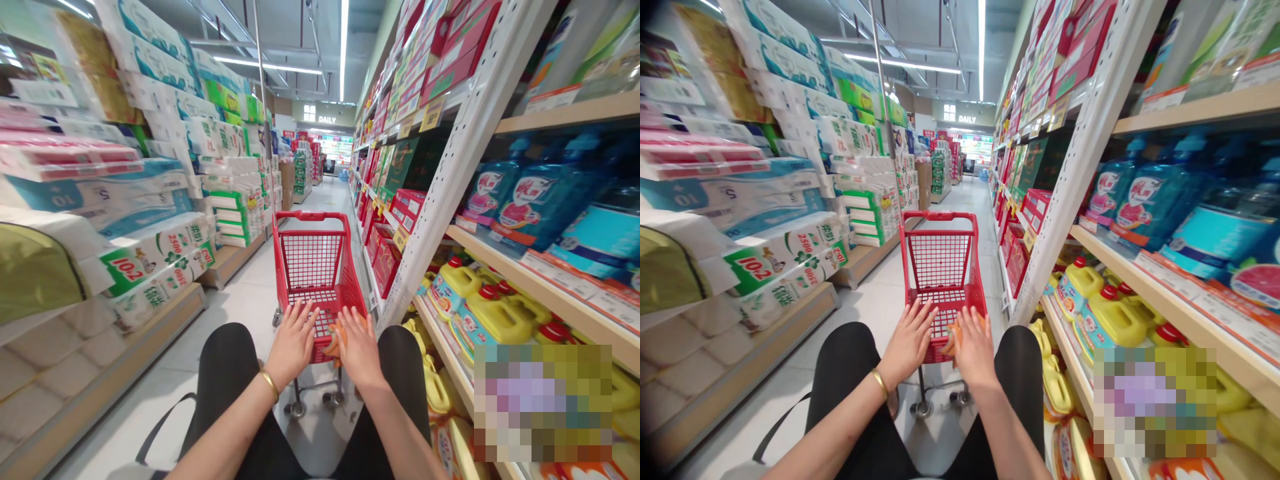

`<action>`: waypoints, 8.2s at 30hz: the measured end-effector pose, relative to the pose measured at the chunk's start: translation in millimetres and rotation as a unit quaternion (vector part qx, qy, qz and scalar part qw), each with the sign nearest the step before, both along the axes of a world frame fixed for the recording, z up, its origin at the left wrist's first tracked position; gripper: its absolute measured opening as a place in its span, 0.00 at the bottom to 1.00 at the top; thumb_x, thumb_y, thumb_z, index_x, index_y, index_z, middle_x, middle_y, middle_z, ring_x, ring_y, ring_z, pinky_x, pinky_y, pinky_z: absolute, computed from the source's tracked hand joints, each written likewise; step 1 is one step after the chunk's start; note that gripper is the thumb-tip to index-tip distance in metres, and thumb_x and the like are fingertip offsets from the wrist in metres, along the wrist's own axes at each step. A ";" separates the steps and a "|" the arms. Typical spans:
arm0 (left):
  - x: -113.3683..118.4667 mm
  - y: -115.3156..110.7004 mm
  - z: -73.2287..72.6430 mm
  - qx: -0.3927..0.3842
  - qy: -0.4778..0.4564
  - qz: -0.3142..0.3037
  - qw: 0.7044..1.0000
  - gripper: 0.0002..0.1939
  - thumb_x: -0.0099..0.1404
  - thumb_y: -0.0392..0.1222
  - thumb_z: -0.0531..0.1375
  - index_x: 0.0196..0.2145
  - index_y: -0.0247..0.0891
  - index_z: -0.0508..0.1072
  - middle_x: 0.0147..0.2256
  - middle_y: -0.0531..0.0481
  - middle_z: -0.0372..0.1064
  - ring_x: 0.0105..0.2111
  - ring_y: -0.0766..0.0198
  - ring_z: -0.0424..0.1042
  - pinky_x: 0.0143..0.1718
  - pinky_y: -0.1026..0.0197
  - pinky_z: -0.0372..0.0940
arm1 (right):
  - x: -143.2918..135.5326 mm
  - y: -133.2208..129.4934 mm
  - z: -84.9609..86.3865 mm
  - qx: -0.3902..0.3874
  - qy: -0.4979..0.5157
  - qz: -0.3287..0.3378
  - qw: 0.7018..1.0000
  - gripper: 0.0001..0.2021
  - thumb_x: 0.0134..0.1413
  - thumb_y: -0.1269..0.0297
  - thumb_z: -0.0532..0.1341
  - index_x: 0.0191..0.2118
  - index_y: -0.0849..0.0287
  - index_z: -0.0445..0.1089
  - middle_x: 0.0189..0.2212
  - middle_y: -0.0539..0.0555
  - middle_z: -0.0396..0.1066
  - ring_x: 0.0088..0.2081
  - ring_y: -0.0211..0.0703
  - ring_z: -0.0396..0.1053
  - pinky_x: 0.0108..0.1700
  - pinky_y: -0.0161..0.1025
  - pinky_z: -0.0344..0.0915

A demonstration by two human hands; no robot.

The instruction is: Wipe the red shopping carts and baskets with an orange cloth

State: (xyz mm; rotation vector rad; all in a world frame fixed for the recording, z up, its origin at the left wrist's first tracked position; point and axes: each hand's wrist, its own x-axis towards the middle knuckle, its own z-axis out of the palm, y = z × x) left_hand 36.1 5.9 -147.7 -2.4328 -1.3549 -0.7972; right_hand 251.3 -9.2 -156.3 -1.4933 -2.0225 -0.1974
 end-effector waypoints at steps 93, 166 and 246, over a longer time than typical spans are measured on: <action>35.1 6.3 1.2 -0.008 0.003 0.014 1.000 0.32 0.68 0.33 0.54 0.69 0.36 0.64 0.73 0.38 0.49 0.74 0.46 0.46 0.72 0.40 0.53 | 15.9 -54.6 -5.7 0.044 0.056 -0.052 0.996 0.10 0.70 0.67 0.55 0.37 0.54 0.73 0.33 0.50 0.74 0.40 0.46 0.69 0.67 0.50 0.48; 62.0 -105.8 12.7 -0.018 0.006 -0.065 0.998 0.28 0.76 0.43 0.48 0.71 0.45 0.61 0.71 0.45 0.55 0.73 0.46 0.50 0.72 0.30 0.41 | 37.9 -145.4 33.2 -0.029 -0.040 -0.194 0.980 0.17 0.71 0.65 0.54 0.45 0.65 0.82 0.49 0.66 0.80 0.64 0.58 0.68 0.72 0.57 0.51; 36.3 -115.0 12.0 -0.003 -0.011 -0.004 1.000 0.27 0.77 0.47 0.49 0.70 0.41 0.62 0.71 0.43 0.54 0.73 0.44 0.48 0.71 0.33 0.50 | 15.7 -172.2 35.5 -0.092 0.008 -0.211 0.973 0.27 0.76 0.56 0.43 0.73 0.55 0.56 0.74 0.52 0.48 0.77 0.54 0.39 0.75 0.64 0.32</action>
